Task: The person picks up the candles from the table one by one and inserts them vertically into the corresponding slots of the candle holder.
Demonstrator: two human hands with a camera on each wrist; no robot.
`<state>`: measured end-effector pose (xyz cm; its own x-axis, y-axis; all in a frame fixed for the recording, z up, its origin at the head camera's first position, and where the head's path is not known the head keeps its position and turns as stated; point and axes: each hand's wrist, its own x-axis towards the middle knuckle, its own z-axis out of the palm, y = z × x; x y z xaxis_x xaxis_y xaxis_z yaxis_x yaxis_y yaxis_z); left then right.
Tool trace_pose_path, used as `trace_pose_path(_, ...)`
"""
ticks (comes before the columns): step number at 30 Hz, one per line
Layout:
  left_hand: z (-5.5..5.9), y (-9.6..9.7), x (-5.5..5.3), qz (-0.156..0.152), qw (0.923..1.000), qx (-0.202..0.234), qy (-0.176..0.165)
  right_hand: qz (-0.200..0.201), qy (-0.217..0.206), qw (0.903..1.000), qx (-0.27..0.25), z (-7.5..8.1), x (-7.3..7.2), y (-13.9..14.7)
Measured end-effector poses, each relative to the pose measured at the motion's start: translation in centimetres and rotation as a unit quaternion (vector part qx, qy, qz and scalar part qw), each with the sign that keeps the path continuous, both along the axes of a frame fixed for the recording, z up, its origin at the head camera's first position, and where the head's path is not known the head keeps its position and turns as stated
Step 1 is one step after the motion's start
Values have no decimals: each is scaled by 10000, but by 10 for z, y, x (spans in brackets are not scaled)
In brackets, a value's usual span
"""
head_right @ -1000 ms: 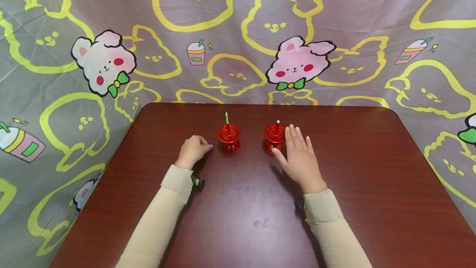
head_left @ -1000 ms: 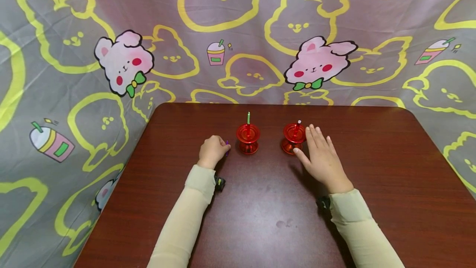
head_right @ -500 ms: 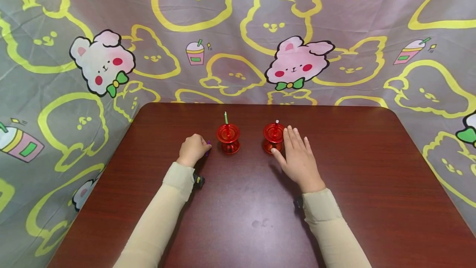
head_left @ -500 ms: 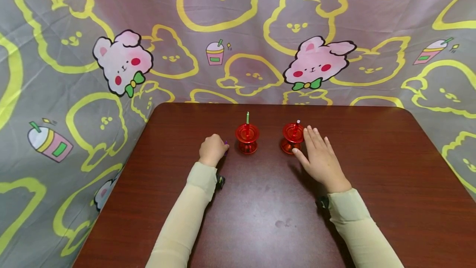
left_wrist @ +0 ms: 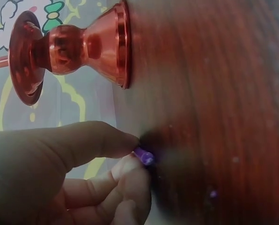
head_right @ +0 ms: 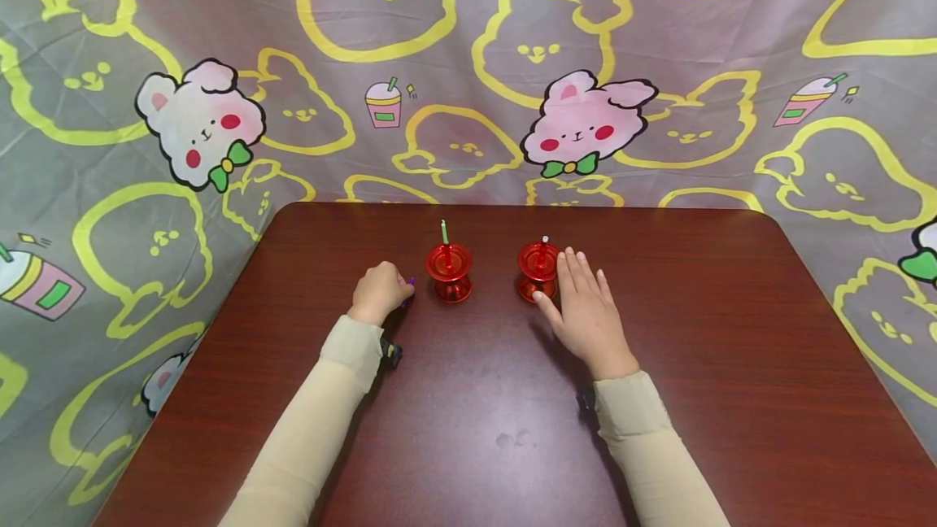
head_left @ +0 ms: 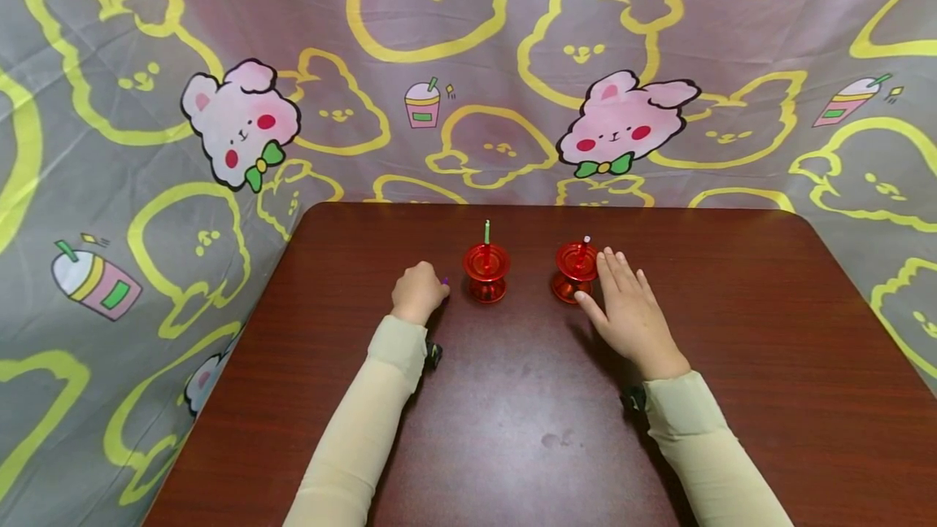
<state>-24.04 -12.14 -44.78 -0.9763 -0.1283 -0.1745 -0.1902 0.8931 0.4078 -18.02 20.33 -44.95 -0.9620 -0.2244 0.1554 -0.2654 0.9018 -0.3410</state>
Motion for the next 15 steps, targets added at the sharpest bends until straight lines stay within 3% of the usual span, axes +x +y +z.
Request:
trace_pose_path(8,0,2,2,-176,9997,-96,169,16,42,10000,-5,-2,-1,1)
trace_pose_path(15,-2,1,2,-60,9989,-294,355,13,20,10000,11,-1,-1,1)
